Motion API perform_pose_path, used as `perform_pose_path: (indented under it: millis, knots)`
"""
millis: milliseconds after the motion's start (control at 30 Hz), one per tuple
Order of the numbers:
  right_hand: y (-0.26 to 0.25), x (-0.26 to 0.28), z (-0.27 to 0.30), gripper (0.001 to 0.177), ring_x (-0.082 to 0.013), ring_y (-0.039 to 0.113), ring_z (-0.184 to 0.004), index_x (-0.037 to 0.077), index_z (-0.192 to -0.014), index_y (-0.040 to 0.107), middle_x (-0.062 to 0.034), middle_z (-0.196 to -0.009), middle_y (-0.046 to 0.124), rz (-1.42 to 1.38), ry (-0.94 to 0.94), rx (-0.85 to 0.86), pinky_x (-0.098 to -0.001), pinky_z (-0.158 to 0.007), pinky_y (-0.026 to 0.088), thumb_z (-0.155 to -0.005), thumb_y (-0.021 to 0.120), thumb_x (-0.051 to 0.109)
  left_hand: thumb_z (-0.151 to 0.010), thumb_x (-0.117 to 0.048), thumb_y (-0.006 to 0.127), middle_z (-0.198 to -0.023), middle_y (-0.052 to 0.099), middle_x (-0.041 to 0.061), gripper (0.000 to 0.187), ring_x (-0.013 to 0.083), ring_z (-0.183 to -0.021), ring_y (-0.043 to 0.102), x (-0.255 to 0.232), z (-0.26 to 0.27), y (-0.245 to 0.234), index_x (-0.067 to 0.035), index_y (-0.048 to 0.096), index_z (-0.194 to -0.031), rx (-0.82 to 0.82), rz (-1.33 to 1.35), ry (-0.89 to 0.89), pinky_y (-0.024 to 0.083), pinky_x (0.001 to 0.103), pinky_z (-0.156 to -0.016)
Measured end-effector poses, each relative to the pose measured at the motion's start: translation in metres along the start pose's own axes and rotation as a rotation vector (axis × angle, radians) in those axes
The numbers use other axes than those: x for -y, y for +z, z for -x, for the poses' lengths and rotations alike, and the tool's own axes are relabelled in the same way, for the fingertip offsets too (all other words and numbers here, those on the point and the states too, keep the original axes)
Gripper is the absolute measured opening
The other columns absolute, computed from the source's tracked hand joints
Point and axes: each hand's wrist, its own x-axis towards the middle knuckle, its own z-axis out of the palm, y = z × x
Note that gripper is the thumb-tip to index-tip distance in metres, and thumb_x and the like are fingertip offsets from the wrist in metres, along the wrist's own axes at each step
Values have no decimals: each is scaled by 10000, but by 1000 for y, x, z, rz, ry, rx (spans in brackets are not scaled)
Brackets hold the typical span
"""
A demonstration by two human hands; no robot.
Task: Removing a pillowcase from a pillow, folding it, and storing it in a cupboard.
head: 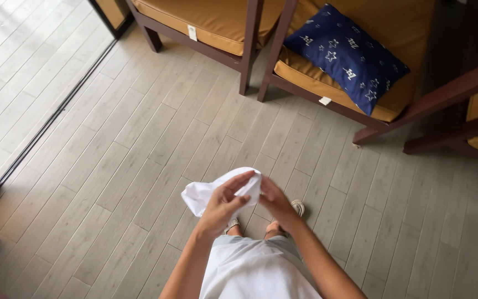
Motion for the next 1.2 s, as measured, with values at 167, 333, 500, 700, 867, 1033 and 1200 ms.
perform_pose_path:
  millis: [167,333,500,700,867,1033,1200]
  knots:
    - [14,-17,-16,266,-108,623,-1075,26,-1222,604,-48,-1124,685,23,14,78,-287,-934,516,-956,605,13,-804,-66,781,-1389,592,116,692,183,-1255,579,-51,24,12,-29,485,-1429,-133,-142,68,482,345,-1038]
    - [24,16,-14,77,-99,669,-885,25,-1044,605,-40,-984,696,-95,-87,-57,-269,-811,579,-1012,604,95,-756,-206,883,-1192,637,109,634,160,-1066,646,-32,40,-13,-18,544,-1258,-366,-550,-118,549,335,-893]
    - [40,41,-14,146,-40,469,-745,33,-969,584,-1,-927,621,121,-360,-117,-208,-666,433,-974,723,75,-917,-283,764,-932,748,25,359,100,-853,666,9,38,-16,8,745,-1127,-226,-396,-273,543,285,-769]
    - [37,67,-15,186,-120,640,-894,29,-1055,641,-32,-974,674,293,-332,-210,-269,-824,546,-987,698,192,-1032,-260,533,-959,732,-15,311,58,-849,637,33,21,-32,-32,717,-1136,-440,-121,-21,523,264,-735]
    - [38,73,5,386,-287,590,-1209,34,-1202,647,-140,-1241,612,707,-569,-258,-394,-1028,470,-934,731,298,-1077,-367,448,-915,710,39,451,127,-793,604,28,2,-23,0,706,-1125,-620,-70,2,487,305,-682]
    - [52,74,21,533,-307,575,-1212,40,-1273,614,-150,-1246,583,698,-555,-138,-417,-1031,462,-847,783,313,-1080,-440,336,-958,707,126,591,192,-854,640,57,-13,-33,40,677,-1130,-555,-296,-53,522,330,-736]
    - [36,39,11,146,-265,718,-1082,75,-1068,697,-118,-1151,688,655,-459,-81,-327,-913,567,-929,719,116,-1050,-452,377,-1281,620,108,537,187,-1216,554,47,-8,-11,-49,521,-1373,-367,-427,-61,406,313,-1052]
